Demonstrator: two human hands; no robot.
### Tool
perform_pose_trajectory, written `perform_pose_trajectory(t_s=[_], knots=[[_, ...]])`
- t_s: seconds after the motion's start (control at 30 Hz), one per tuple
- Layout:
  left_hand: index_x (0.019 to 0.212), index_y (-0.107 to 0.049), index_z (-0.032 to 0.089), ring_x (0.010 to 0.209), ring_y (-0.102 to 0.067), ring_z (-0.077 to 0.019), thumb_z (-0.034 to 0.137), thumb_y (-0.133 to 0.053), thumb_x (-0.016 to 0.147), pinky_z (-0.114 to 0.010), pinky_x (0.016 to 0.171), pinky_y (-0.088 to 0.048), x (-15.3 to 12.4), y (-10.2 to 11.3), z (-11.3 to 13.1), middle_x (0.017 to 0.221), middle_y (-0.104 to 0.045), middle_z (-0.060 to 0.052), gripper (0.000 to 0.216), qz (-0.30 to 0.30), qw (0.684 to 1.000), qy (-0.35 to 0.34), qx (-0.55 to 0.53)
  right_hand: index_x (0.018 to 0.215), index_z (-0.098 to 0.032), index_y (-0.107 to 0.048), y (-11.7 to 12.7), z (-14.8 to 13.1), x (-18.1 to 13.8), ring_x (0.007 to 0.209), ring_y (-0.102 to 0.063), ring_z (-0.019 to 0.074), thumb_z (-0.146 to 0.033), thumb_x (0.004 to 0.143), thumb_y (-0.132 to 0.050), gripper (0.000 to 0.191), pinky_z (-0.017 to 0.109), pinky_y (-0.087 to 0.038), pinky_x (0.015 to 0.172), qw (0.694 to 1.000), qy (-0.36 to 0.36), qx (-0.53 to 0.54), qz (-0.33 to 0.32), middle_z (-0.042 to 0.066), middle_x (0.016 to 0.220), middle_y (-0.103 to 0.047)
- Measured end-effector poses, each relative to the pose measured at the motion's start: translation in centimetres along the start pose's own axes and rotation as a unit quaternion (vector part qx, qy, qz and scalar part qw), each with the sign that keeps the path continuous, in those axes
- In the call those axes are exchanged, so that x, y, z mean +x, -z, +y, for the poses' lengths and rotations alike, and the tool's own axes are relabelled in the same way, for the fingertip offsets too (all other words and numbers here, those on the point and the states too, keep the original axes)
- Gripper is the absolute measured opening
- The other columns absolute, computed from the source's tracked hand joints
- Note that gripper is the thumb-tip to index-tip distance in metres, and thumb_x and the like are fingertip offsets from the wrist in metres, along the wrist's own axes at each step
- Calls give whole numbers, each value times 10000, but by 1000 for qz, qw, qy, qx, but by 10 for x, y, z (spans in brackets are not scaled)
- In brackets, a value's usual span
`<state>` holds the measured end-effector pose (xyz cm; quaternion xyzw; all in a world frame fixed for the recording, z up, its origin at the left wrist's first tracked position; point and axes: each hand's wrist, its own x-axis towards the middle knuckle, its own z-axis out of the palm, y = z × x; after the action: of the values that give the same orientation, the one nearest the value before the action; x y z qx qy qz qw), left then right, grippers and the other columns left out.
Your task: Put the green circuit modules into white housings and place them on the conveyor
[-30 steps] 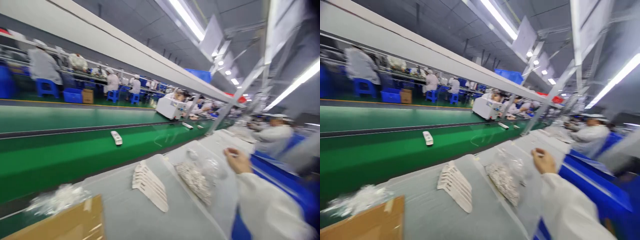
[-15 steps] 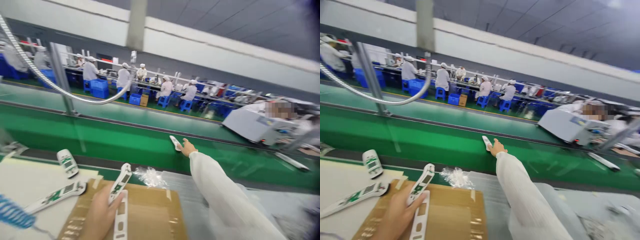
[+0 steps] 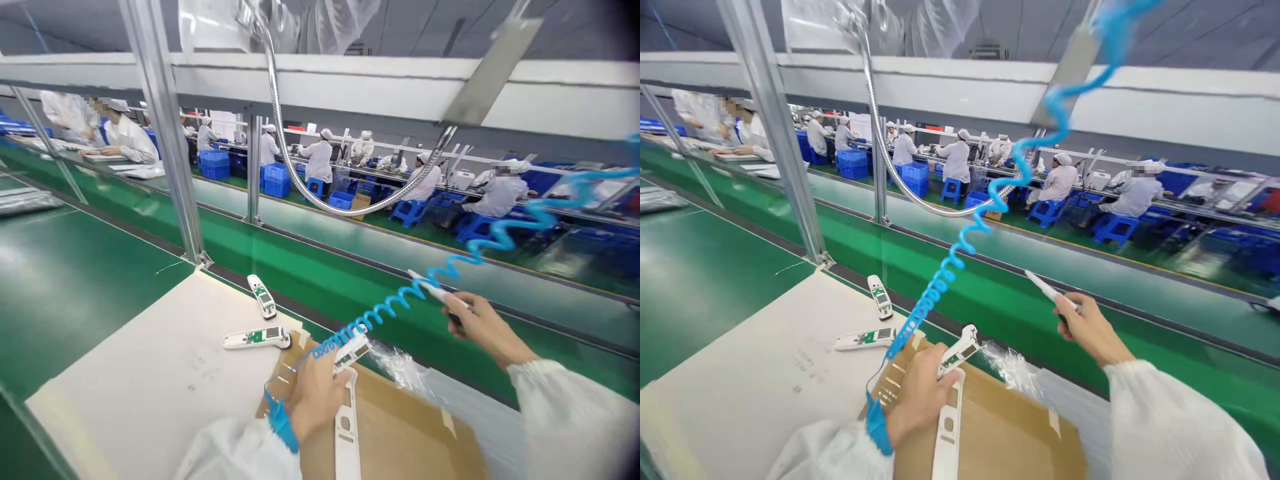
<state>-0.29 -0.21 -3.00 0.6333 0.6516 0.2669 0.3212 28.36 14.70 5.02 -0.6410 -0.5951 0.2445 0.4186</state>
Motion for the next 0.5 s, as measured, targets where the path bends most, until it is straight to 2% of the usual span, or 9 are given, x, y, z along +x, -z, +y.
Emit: perform_pose_trajectory(t_s=[0.07,0.13,0.27,0.33,0.4,0.5], knots=[[979,-608,222,947,-639,-277,312,-572,877,-358,800,-445,0,16,-3,976,-686,-86,140,12,999,-37,36,710,-268,-604,-7,-5,-39,464,-471,188,-688,809,-566,433,370,-396,467,998,-42,43,-34,25,521,-521],[964,-608,207,969,-637,-281,254,-588,860,-360,818,-439,-1,36,-8,983,-681,-93,116,23,996,-70,58,746,-249,-639,-19,-8,-77,473,-467,173,-705,775,-600,459,339,-389,444,989,-79,110,-60,20,560,-539],[977,-623,177,996,-625,-259,253,-617,833,-357,875,-445,-6,81,-22,1051,-676,-100,163,33,992,-104,60,789,-240,-689,-52,1,-133,512,-512,190,-684,790,-616,450,356,-451,457,956,-108,251,-105,45,633,-588],[974,-628,171,948,-625,-235,306,-606,842,-338,838,-461,-15,103,-27,1006,-682,-82,190,46,994,-97,26,842,-250,-699,-68,10,-148,562,-560,201,-663,799,-627,422,367,-506,507,945,-101,293,-109,63,748,-647],[926,-625,172,797,-604,-193,392,-626,832,-301,721,-458,-31,117,-26,875,-664,-47,239,53,995,-67,-57,956,-254,-696,-78,20,-157,626,-598,205,-637,790,-665,418,365,-546,581,944,-86,302,-106,58,828,-667],[870,-578,186,521,-416,-101,535,-619,833,-232,516,-317,-54,115,-11,643,-523,32,353,-16,982,4,-188,1126,-234,-634,-78,31,-160,712,-624,204,-616,773,-709,525,354,-554,691,958,-53,264,-96,39,814,-665]])
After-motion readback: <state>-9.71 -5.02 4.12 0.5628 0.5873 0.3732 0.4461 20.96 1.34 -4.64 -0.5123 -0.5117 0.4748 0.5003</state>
